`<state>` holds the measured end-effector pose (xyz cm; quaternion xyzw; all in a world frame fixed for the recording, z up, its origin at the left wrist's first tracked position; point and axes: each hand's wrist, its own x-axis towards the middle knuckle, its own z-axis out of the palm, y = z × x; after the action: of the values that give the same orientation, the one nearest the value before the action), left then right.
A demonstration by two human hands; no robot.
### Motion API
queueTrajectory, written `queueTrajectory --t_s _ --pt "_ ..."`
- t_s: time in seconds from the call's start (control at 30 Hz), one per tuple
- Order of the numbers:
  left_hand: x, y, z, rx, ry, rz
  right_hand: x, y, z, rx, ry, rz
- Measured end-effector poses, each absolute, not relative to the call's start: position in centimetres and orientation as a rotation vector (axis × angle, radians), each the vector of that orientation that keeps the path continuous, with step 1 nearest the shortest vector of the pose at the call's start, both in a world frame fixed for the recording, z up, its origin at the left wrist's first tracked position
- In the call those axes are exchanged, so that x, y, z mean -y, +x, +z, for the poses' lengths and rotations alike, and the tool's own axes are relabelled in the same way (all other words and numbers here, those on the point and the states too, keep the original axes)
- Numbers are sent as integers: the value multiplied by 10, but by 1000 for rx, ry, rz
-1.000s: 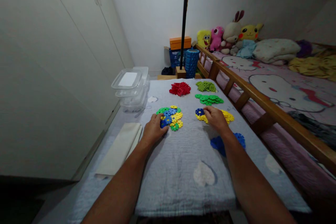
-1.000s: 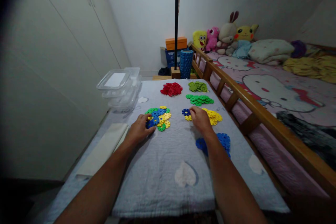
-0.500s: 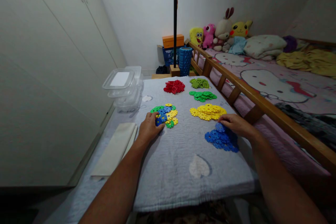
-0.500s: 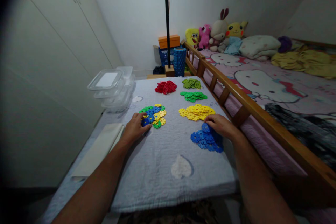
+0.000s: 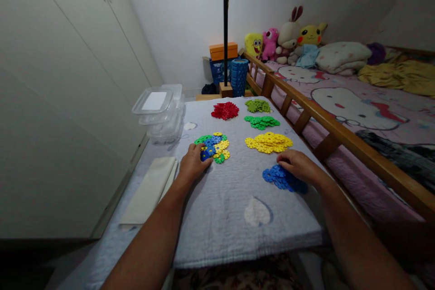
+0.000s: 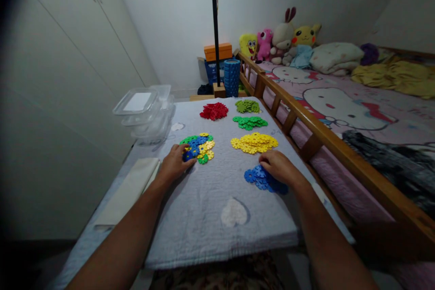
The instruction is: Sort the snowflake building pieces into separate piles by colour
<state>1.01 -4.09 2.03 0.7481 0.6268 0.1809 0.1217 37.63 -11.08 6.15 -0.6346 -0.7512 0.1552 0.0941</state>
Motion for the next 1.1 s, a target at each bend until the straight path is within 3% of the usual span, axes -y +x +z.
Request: queueTrajectory --t_s 0.33,0.47,0.63,1.1 --pt "42 10 21 -1861 2161 523 86 317 82 2085 -1645 331" --pt "41 10 22 -1861 2140 525 72 261 65 2229 -1607 397" --pt "42 10 22 -1851 2132 541 68 215 24 2246 -1610 266" --pt "50 17 26 -1822 2233 456 68 215 7 2223 -1605 196"
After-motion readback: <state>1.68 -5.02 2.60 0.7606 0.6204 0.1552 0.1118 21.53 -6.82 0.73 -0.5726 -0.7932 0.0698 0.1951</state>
